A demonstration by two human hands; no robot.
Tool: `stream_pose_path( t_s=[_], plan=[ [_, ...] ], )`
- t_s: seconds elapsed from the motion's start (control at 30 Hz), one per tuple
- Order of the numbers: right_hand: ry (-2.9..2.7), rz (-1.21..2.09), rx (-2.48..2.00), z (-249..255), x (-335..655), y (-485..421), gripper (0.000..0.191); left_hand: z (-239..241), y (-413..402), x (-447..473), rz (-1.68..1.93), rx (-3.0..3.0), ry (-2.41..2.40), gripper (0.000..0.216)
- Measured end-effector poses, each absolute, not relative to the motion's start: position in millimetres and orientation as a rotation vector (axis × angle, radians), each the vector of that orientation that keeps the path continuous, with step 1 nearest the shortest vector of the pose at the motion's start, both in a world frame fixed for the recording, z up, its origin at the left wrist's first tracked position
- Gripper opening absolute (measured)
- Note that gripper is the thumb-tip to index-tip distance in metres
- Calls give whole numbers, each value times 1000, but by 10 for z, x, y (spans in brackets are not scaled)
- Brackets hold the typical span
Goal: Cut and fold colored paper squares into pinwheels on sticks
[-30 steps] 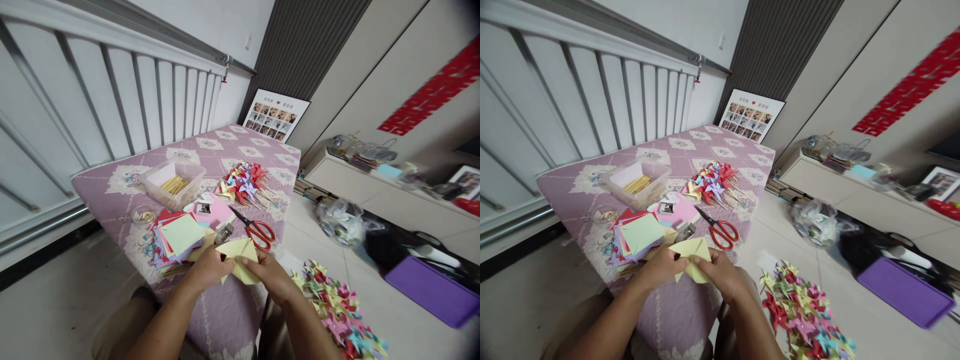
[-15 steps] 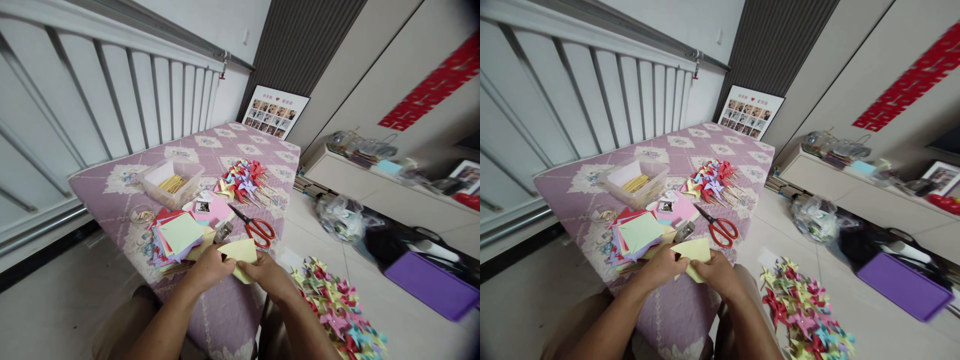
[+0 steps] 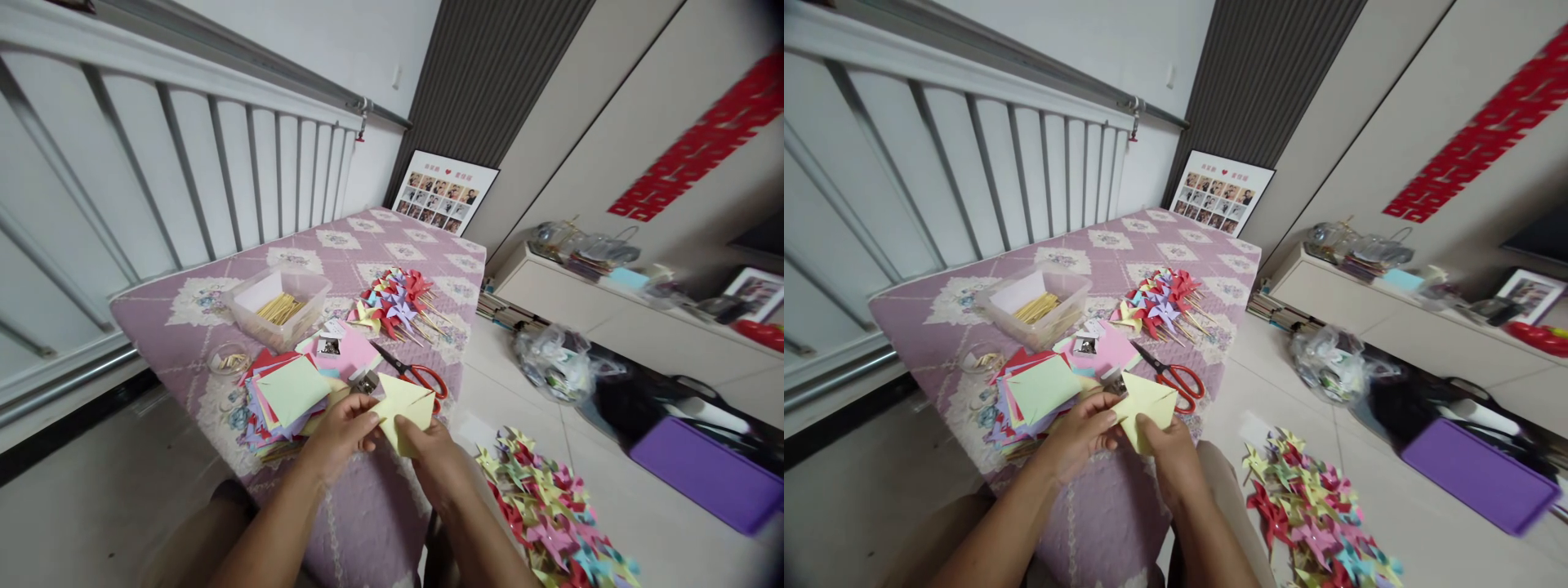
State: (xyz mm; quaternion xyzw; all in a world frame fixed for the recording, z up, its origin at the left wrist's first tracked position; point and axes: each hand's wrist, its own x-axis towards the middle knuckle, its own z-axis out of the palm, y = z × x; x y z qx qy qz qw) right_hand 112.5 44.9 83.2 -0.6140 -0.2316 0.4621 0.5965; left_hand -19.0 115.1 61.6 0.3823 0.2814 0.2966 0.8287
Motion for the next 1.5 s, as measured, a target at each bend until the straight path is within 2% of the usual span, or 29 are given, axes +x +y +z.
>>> stream_pose_path(
  t_s=[0.2,0.33,0.5,0.87,1.5],
  plan=[
    [-424,1052,-1306,842,1025,497,25,556,1087,-140,657,782,531,43],
    [-406,1048,-1259,867,935,525,24,554,1043,-45,737,821,569,35],
    [-374,1006,-1235,858,827,556,30,549,1046,19,876,843,592,36],
    [-299,1000,-1230,772,683,602,33,548,1063,26,981,820,770,23],
    [-316,1000,-1198,731,685,630,32,533,1094,29,951,746,742,28]
  ],
)
